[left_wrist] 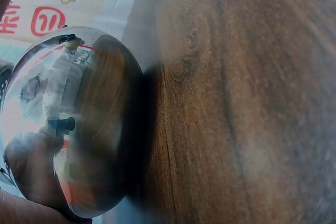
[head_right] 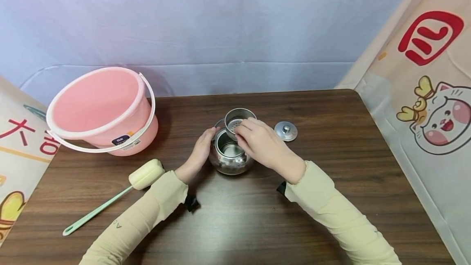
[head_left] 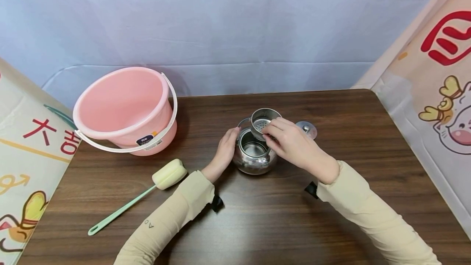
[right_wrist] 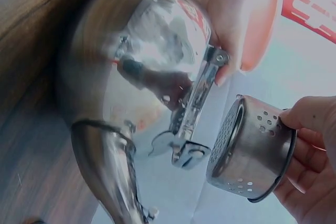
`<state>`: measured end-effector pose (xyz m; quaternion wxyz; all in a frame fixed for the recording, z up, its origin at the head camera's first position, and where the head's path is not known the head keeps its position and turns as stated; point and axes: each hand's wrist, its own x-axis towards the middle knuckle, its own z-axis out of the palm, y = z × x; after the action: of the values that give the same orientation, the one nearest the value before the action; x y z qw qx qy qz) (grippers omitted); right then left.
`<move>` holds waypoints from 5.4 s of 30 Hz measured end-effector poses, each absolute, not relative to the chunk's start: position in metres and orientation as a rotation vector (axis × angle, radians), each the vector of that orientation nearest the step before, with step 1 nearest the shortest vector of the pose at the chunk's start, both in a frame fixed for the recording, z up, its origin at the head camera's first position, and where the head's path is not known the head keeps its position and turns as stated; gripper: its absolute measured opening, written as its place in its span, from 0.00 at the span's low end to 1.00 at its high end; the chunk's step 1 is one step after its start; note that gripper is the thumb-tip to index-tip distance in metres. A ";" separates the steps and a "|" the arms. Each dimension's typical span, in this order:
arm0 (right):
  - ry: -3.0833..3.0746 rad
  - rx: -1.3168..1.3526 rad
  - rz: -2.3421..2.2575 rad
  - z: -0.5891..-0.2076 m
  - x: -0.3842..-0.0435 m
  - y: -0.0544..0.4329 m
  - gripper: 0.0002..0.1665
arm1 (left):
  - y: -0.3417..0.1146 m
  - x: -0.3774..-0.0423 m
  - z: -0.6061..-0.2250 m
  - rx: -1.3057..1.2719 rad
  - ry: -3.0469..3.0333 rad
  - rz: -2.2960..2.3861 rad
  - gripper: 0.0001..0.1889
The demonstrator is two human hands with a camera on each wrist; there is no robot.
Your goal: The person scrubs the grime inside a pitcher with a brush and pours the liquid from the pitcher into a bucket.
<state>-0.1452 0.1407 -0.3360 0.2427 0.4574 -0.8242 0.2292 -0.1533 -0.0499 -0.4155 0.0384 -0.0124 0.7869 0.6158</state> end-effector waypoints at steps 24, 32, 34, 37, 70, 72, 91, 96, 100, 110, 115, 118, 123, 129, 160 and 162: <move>-2.301 1.099 0.568 -0.333 -0.154 0.173 0.05 | -0.051 -0.154 -0.417 -0.013 2.419 1.884 0.25; -2.302 1.058 0.549 -0.334 -0.154 0.185 0.06 | -0.051 -0.154 -0.417 -0.008 2.413 1.890 0.25; -2.308 1.045 0.544 -0.335 -0.154 0.189 0.06 | -0.051 -0.154 -0.417 -0.009 2.412 1.885 0.25; -2.309 1.027 0.546 -0.337 -0.155 0.194 0.07 | -0.050 -0.154 -0.417 -0.013 2.413 1.879 0.26; -2.379 0.824 0.453 -0.356 -0.163 0.250 0.06 | -0.050 -0.153 -0.416 -0.016 2.408 1.901 0.23; -2.386 0.806 0.462 -0.358 -0.165 0.253 0.06 | -0.050 -0.153 -0.416 -0.011 2.417 1.896 0.23; -2.505 0.638 0.474 -0.377 -0.174 0.279 0.04 | -0.050 -0.153 -0.417 -0.009 2.437 1.881 0.23; -2.565 0.594 0.473 -0.381 -0.175 0.284 0.04 | -0.050 -0.153 -0.416 0.004 2.430 1.883 0.23; -2.614 0.554 0.462 -0.384 -0.175 0.288 0.03 | -0.050 -0.153 -0.416 0.000 2.437 1.875 0.23; -2.689 0.545 0.456 -0.394 -0.176 0.297 0.05 | -0.052 -0.151 -0.418 0.052 2.458 1.902 0.27; -2.694 0.545 0.457 -0.397 -0.176 0.300 0.05 | -0.051 -0.153 -0.417 0.008 2.440 1.876 0.24; -2.709 0.537 0.458 -0.398 -0.177 0.300 0.06 | -0.050 -0.153 -0.416 -0.009 2.441 1.860 0.23; -2.753 0.503 0.456 -0.401 -0.178 0.300 0.06 | -0.050 -0.153 -0.415 -0.009 2.437 1.873 0.22; -2.776 0.497 0.458 -0.404 -0.178 0.301 0.05 | -0.050 -0.152 -0.415 -0.017 2.424 1.889 0.22; -2.907 0.477 0.493 -0.405 -0.180 0.304 0.10 | -0.050 -0.154 -0.415 -0.013 2.449 1.858 0.23; -2.890 0.447 0.513 -0.402 -0.178 0.304 0.12 | -0.050 -0.154 -0.416 -0.013 2.448 1.856 0.23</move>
<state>-0.1782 0.3038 -0.4020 0.0860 0.1499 -0.9698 0.1722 -0.1540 -0.0504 -0.4159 0.0349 -0.0042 0.7964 0.6038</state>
